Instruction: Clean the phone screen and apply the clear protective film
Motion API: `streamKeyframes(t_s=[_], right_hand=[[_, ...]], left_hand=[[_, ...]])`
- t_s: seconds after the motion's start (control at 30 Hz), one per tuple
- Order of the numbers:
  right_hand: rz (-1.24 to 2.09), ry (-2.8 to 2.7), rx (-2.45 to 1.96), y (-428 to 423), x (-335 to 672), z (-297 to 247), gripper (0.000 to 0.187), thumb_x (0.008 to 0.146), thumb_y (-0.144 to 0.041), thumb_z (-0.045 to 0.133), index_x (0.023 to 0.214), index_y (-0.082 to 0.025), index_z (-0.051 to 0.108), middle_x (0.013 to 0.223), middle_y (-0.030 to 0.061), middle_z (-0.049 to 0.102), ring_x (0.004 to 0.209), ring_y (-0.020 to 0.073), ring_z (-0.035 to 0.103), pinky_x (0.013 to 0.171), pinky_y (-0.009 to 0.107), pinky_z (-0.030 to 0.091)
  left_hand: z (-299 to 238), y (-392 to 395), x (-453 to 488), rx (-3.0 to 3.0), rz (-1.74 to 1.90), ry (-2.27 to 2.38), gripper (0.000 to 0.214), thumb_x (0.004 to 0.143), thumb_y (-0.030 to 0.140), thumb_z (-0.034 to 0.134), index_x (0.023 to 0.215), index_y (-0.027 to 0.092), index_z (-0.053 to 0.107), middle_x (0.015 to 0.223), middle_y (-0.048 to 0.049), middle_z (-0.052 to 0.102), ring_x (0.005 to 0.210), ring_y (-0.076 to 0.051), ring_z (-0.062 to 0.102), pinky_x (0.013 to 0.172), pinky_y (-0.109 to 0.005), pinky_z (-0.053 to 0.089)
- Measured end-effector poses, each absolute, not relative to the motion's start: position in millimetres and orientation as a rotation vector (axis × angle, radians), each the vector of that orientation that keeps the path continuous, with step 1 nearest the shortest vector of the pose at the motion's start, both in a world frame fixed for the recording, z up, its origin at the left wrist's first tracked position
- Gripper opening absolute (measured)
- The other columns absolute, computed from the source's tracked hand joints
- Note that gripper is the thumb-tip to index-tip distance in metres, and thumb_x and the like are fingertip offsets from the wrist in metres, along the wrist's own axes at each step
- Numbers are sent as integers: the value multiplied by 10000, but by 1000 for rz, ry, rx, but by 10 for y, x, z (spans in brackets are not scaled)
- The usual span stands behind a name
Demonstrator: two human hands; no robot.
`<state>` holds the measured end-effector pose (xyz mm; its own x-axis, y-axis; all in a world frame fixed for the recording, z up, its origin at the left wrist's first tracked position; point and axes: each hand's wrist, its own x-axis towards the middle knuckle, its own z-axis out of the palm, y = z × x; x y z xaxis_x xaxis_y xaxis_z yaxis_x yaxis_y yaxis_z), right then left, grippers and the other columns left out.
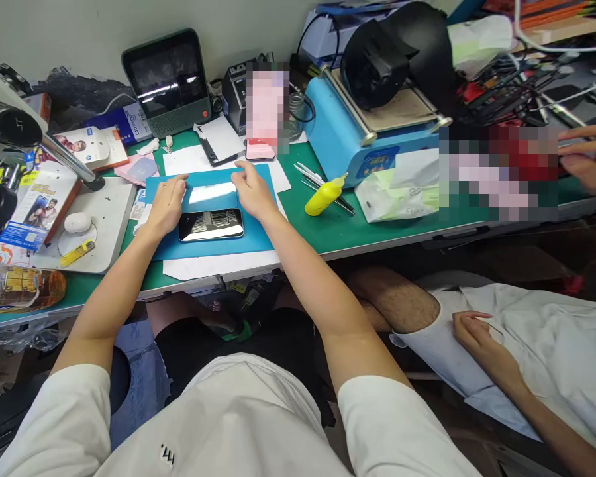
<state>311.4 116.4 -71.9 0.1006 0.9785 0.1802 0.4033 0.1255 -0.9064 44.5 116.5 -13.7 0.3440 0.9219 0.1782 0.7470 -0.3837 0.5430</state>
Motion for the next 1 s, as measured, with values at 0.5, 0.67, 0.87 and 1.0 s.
streamKeyframes(t_s=[0.5, 0.67, 0.87, 1.0], right_hand=[[984, -1425, -1094, 868, 3215, -473, 760, 816, -989, 742, 981, -249, 790, 1001, 63, 810, 992, 235, 767, 968, 404, 628], [964, -1508, -1174, 657, 3319, -443, 750, 798, -956, 793, 1023, -243, 847, 1056, 87, 849, 1016, 283, 779, 980, 458, 621], [764, -1607, -1182, 561, 3290, -455, 520, 941, -772, 762, 931, -266, 886, 1025, 85, 855, 993, 303, 775, 934, 496, 624], [699, -1573, -1065, 567, 3267, -460, 271, 953, -565, 836, 930, -307, 914, 1055, 65, 867, 1057, 296, 791, 1021, 500, 635]], left_hand=[[-21, 1085, 458, 2431, 944, 1113, 619, 1186, 673, 330, 1067, 242, 759, 996, -92, 758, 994, -274, 711, 966, -432, 552], [-24, 1092, 442, 2497, 817, 1005, 592, 1180, 607, 369, 895, 249, 745, 867, -83, 718, 895, -275, 692, 877, -438, 540], [2, 1106, 409, 2461, 712, 992, 620, 1175, 599, 317, 1064, 242, 812, 1076, -104, 843, 1055, -296, 745, 1040, -471, 554], [103, 1074, 348, 2456, 542, 939, 634, 1167, 586, 312, 1162, 232, 838, 1177, -102, 863, 1121, -306, 754, 1074, -477, 556]])
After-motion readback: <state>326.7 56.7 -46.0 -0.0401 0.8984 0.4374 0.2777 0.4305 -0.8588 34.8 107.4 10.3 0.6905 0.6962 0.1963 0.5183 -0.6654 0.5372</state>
